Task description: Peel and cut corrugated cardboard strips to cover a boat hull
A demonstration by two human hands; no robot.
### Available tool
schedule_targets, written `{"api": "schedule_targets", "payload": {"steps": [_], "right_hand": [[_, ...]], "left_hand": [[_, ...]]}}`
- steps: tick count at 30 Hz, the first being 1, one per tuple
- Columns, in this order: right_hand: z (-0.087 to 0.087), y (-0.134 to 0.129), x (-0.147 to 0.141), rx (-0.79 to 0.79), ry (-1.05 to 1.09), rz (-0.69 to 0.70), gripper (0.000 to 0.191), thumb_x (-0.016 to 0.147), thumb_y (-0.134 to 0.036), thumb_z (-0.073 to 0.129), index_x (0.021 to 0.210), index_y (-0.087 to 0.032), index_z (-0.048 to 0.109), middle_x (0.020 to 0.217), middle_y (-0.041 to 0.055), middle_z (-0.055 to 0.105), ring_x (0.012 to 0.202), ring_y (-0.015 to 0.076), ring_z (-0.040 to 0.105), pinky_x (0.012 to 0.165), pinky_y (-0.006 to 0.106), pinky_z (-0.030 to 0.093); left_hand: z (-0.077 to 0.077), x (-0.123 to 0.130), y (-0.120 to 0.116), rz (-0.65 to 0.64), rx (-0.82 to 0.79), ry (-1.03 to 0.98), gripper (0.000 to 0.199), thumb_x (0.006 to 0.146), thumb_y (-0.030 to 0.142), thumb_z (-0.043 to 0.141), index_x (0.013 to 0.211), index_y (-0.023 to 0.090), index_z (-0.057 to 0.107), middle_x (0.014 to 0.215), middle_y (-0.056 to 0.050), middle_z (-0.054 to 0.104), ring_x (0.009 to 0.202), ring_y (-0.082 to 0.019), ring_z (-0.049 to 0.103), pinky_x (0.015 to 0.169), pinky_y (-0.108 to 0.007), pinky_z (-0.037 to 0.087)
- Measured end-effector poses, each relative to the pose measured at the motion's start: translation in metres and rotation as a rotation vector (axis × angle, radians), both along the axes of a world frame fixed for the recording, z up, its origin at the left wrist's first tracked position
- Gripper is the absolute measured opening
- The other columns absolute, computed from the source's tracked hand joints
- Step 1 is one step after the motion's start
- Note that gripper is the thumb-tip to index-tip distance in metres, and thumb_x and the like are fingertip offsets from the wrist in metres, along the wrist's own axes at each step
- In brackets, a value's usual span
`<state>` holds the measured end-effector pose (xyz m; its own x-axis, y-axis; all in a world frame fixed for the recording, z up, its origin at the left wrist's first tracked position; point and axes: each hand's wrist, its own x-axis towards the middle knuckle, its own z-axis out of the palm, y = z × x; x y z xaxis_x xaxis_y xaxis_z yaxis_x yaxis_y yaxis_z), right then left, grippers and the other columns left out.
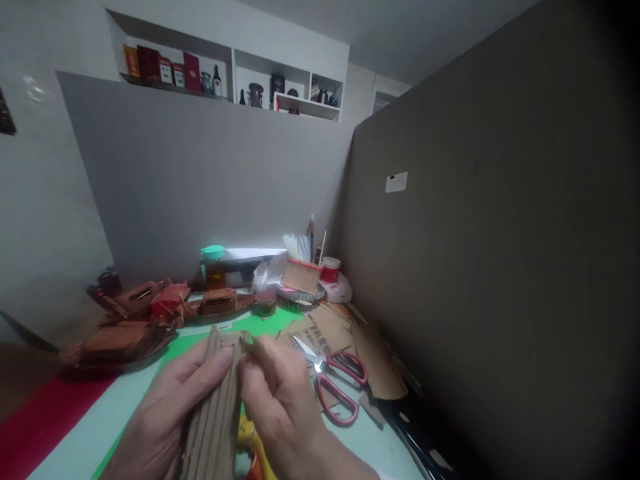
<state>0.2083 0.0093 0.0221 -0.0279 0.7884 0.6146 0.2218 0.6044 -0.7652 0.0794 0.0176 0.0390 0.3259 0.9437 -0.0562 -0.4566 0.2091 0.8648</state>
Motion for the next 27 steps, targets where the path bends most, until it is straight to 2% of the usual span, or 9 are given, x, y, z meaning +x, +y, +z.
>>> {"api": "schedule_targets", "payload": {"steps": [4, 8, 12, 15, 19, 23, 27], "right_hand": [[0.005, -0.003, 0.0, -0.071, 0.022, 0.007, 0.023, 0.089, -0.025, 0.042, 0.067, -0.022, 0.034, 0.065, -0.0035, 0.039, 0.062, 0.0128, 0.037, 0.059, 0.028, 0.031], [0.004, -0.003, 0.0, -0.14, 0.072, 0.053, 0.024, 0.092, -0.029, 0.04, 0.069, -0.023, 0.036, 0.065, -0.0038, 0.037, 0.062, 0.0129, 0.036, 0.057, 0.027, 0.032], [-0.001, -0.002, 0.001, -0.161, 0.133, 0.107, 0.029, 0.096, -0.035, 0.039, 0.07, -0.023, 0.037, 0.063, -0.0048, 0.037, 0.057, 0.012, 0.038, 0.053, 0.026, 0.032], [-0.001, -0.001, 0.002, -0.163, 0.171, 0.159, 0.029, 0.097, -0.036, 0.041, 0.071, -0.022, 0.04, 0.063, -0.0048, 0.039, 0.053, 0.0105, 0.04, 0.049, 0.025, 0.032], [-0.001, -0.001, 0.002, -0.146, 0.283, 0.214, 0.028, 0.097, -0.038, 0.045, 0.074, -0.021, 0.045, 0.063, -0.0048, 0.043, 0.052, 0.0099, 0.041, 0.047, 0.023, 0.033], [-0.002, -0.001, 0.002, -0.172, 0.346, 0.243, 0.031, 0.096, -0.042, 0.048, 0.074, -0.021, 0.047, 0.06, -0.0051, 0.045, 0.05, 0.0092, 0.042, 0.046, 0.022, 0.033], [-0.001, -0.003, 0.002, -0.219, 0.383, 0.24, 0.035, 0.096, -0.047, 0.049, 0.075, -0.02, 0.048, 0.058, -0.0056, 0.045, 0.049, 0.0083, 0.042, 0.046, 0.021, 0.033]], "left_hand": [[0.001, 0.001, -0.002, -0.02, 0.023, -0.033, 0.021, 0.078, 0.027, 0.078, 0.098, 0.021, 0.074, 0.086, -0.003, 0.077, 0.068, -0.017, 0.073, 0.058, -0.021, 0.058], [0.001, 0.001, -0.002, -0.029, -0.011, -0.098, 0.02, 0.078, 0.028, 0.078, 0.097, 0.021, 0.075, 0.081, -0.003, 0.075, 0.066, -0.017, 0.072, 0.057, -0.021, 0.058], [-0.002, -0.002, 0.001, -0.001, 0.008, -0.121, 0.013, 0.08, 0.022, 0.075, 0.094, 0.021, 0.076, 0.081, -0.002, 0.076, 0.066, -0.015, 0.071, 0.061, -0.021, 0.059], [-0.005, -0.005, 0.003, -0.029, 0.027, -0.144, 0.012, 0.084, 0.022, 0.071, 0.094, 0.023, 0.076, 0.083, 0.0, 0.076, 0.066, -0.014, 0.07, 0.066, -0.022, 0.059], [-0.009, -0.006, 0.006, -0.046, 0.031, -0.169, 0.011, 0.086, 0.023, 0.069, 0.094, 0.024, 0.076, 0.082, 0.001, 0.077, 0.063, -0.013, 0.07, 0.061, -0.021, 0.059], [-0.009, -0.007, 0.008, -0.025, 0.027, -0.153, 0.011, 0.08, 0.026, 0.076, 0.091, 0.025, 0.076, 0.077, 0.001, 0.077, 0.058, -0.016, 0.07, 0.057, -0.027, 0.061], [-0.009, -0.007, 0.007, 0.022, -0.029, -0.166, 0.016, 0.075, 0.026, 0.081, 0.09, 0.023, 0.076, 0.074, 0.001, 0.076, 0.059, -0.015, 0.07, 0.061, -0.026, 0.062]]}}
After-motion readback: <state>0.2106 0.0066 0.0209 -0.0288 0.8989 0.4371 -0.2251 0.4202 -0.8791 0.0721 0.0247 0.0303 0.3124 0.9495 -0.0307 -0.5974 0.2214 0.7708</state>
